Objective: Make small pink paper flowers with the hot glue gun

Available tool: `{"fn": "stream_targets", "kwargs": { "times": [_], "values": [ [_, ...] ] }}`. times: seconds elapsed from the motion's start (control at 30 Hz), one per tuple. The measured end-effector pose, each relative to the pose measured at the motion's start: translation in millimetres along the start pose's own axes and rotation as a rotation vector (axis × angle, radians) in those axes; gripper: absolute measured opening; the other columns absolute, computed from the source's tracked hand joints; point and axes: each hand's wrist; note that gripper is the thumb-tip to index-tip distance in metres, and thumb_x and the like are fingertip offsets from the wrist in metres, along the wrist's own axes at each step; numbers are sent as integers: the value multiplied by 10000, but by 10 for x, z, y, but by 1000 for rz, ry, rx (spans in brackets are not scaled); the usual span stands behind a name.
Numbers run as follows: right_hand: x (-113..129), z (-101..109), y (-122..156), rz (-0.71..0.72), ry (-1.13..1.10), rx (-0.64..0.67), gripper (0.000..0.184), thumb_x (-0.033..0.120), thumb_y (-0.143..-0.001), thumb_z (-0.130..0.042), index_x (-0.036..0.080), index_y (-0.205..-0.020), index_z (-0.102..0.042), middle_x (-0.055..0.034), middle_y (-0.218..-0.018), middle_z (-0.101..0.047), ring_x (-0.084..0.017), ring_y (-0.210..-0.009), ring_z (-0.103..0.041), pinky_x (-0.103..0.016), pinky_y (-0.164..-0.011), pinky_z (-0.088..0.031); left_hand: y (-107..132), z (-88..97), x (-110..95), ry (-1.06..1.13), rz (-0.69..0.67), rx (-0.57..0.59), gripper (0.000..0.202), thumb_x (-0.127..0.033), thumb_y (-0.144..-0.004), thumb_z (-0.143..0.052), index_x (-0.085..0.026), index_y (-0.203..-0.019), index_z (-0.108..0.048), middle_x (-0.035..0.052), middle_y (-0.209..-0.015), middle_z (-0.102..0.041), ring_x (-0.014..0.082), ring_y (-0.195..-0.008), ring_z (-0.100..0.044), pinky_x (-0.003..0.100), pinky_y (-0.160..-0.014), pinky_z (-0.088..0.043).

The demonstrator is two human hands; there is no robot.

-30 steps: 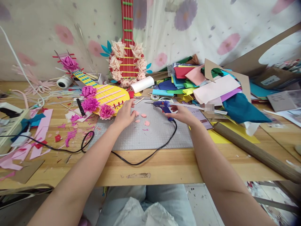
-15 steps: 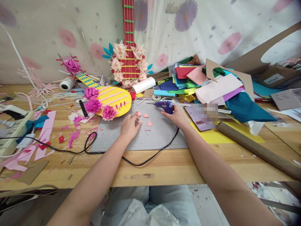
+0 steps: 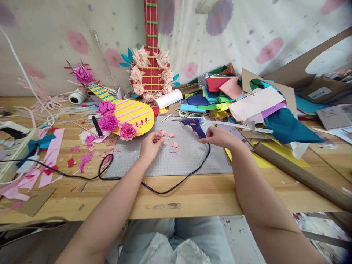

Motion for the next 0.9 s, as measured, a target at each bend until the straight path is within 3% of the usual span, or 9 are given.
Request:
{"fn": "stream_targets", "kwargs": {
  "times": [0.1,0.17,0.27,0.37,0.43,0.5,0.6,0.9],
  "values": [
    [130,-15,55,172,-151,149,363,543,-678,-651,212,-647,-506,6,-627,-568,-154,-601,-502,-277,-547,-338,-16,-10,19,48,21,6,167,-297,-712,-685,-179,-802,-608,46,-831,-701,143,-744,-633,258,-687,-461],
    [286,-160,47,293,-327,92,311,501,-715,-629,211,-699,-519,3,-685,-596,-148,-634,-524,-274,-578,-379,-18,-17,19,76,41,22,158,-294,-720,-674,-179,-809,-613,56,-840,-711,155,-756,-652,258,-666,-477],
    [539,-483,-18,356,-478,-71,216,401,-745,-619,207,-788,-535,-19,-776,-635,-155,-712,-571,-281,-651,-434,-10,-18,8,83,54,37,148,-272,-732,-658,-179,-844,-631,66,-865,-719,169,-777,-672,256,-637,-498],
    [719,-754,-84,383,-583,-85,161,341,-779,-585,210,-862,-541,-29,-865,-657,-141,-733,-597,-276,-660,-458,5,2,-10,40,49,65,171,-240,-761,-626,-181,-919,-651,78,-933,-723,177,-801,-684,259,-628,-515],
    [776,-829,-105,392,-612,-72,168,326,-781,-580,216,-902,-541,-28,-918,-660,-131,-724,-598,-267,-638,-461,15,26,-21,-8,27,84,202,-222,-782,-600,-202,-972,-663,73,-1022,-715,177,-842,-688,260,-647,-525],
    [776,-804,-106,379,-609,-79,171,338,-784,-573,217,-901,-547,-26,-915,-663,-129,-711,-592,-263,-620,-455,24,52,-26,-65,6,80,237,-214,-787,-597,-235,-1012,-671,56,-1052,-712,176,-871,-687,265,-681,-529],
    [671,-630,-97,358,-546,-84,203,404,-776,-579,202,-796,-574,-22,-792,-658,-140,-701,-579,-273,-638,-443,27,77,-16,-111,17,42,273,-237,-775,-630,-252,-1045,-669,46,-950,-733,176,-802,-691,277,-692,-528],
    [172,-123,2,252,-562,179,354,539,-686,-642,199,-745,-567,-21,-711,-638,-144,-632,-571,-269,-563,-415,-3,83,62,-98,23,-11,248,-291,-714,-687,-234,-954,-664,25,-825,-728,156,-723,-672,254,-656,-497]
  ]
}}
Point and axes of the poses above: each hand's wrist, its own y-axis away from the middle knuckle, its own z-axis out of the back of the hand, x = y × z
